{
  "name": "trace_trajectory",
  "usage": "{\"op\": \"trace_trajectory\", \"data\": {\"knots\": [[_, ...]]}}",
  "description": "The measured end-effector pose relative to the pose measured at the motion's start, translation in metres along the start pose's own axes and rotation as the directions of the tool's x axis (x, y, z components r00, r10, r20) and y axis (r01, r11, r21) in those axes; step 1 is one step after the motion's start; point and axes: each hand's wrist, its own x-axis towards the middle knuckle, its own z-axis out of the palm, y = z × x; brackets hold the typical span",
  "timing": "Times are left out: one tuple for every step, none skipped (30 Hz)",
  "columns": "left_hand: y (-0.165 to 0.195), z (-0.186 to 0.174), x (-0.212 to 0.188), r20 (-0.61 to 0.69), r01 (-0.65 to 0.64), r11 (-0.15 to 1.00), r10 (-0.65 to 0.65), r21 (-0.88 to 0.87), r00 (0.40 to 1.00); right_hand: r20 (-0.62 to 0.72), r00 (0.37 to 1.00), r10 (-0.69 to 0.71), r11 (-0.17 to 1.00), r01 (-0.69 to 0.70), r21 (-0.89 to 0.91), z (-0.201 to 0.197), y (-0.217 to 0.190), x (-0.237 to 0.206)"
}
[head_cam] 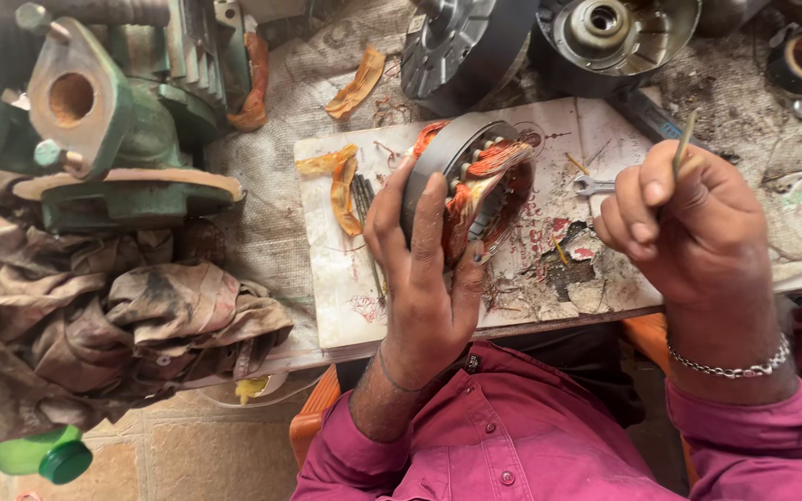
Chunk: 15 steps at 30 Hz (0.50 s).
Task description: The person holds a motor stator with copper windings on the workbench and uses a small flat tool to scrape and clean the winding slots, rotating the stator as they work. They then press and tuck the winding wires by hand around the stator's edge, working around the circumference.
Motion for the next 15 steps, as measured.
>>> {"op": "trace_trajectory", "data": {"knots": [[-0.003,0.0,0.002,0.002,-0.003,1.0,0.003,0.005,1.0,-0.002,1.0,-0.002,1.0,0.002,-0.001,-0.003,0.01,0.0],[-0.003,-0.003,0.001,0.003,-0.006,1.0,0.006,0.009,1.0,0.021,1.0,0.013,0.996,-0.015,0.083,-0.006,0.011,-0.002],[-0.002,-0.003,0.001,0.005,-0.006,1.0,0.006,0.013,1.0,0.041,0.999,0.024,0.989,-0.03,0.146,-0.01,0.01,-0.003],[-0.001,-0.002,0.0,0.007,0.002,1.0,-0.002,0.012,1.0,0.061,0.998,0.035,0.977,-0.047,0.208,-0.015,0.01,-0.005],[0.0,-0.003,-0.001,0.01,0.009,1.0,-0.009,0.012,1.0,0.077,0.996,0.039,0.967,-0.057,0.248,-0.019,0.009,-0.006],[0.0,-0.003,-0.001,0.013,0.014,1.0,-0.015,0.012,1.0,0.086,0.995,0.041,0.96,-0.063,0.274,-0.021,0.009,-0.007],[0.0,-0.003,-0.001,0.015,0.01,1.0,-0.01,0.015,1.0,0.094,0.995,0.043,0.952,-0.07,0.298,-0.023,0.009,-0.009],[-0.001,-0.004,-0.001,0.017,0.005,1.0,-0.005,0.017,1.0,0.094,0.995,0.045,0.948,-0.072,0.309,-0.025,0.01,-0.009],[-0.001,-0.003,-0.001,0.019,0.001,1.0,-0.001,0.019,1.0,0.095,0.994,0.046,0.948,-0.074,0.309,-0.027,0.01,-0.01],[-0.001,-0.003,-0.001,0.016,-0.002,1.0,0.002,0.021,1.0,0.096,0.994,0.047,0.948,-0.075,0.309,-0.027,0.01,-0.01],[-0.002,-0.003,-0.001,0.012,-0.003,1.0,0.003,0.024,1.0,0.098,0.994,0.048,0.951,-0.075,0.301,-0.027,0.01,-0.01],[-0.002,-0.003,-0.001,0.008,-0.005,1.0,0.005,0.028,1.0,0.096,0.994,0.047,0.955,-0.073,0.289,-0.026,0.01,-0.009],[-0.003,-0.003,-0.001,0.009,-0.006,1.0,0.006,0.029,1.0,0.094,0.995,0.046,0.958,-0.071,0.277,-0.025,0.01,-0.008],[-0.003,-0.003,-0.001,0.01,-0.007,1.0,0.007,0.029,1.0,0.086,0.995,0.045,0.963,-0.066,0.26,-0.022,0.009,-0.007],[-0.003,-0.003,-0.001,0.011,-0.008,1.0,0.008,0.028,1.0,0.058,0.997,0.04,0.979,-0.051,0.199,-0.018,0.008,-0.007]]}}
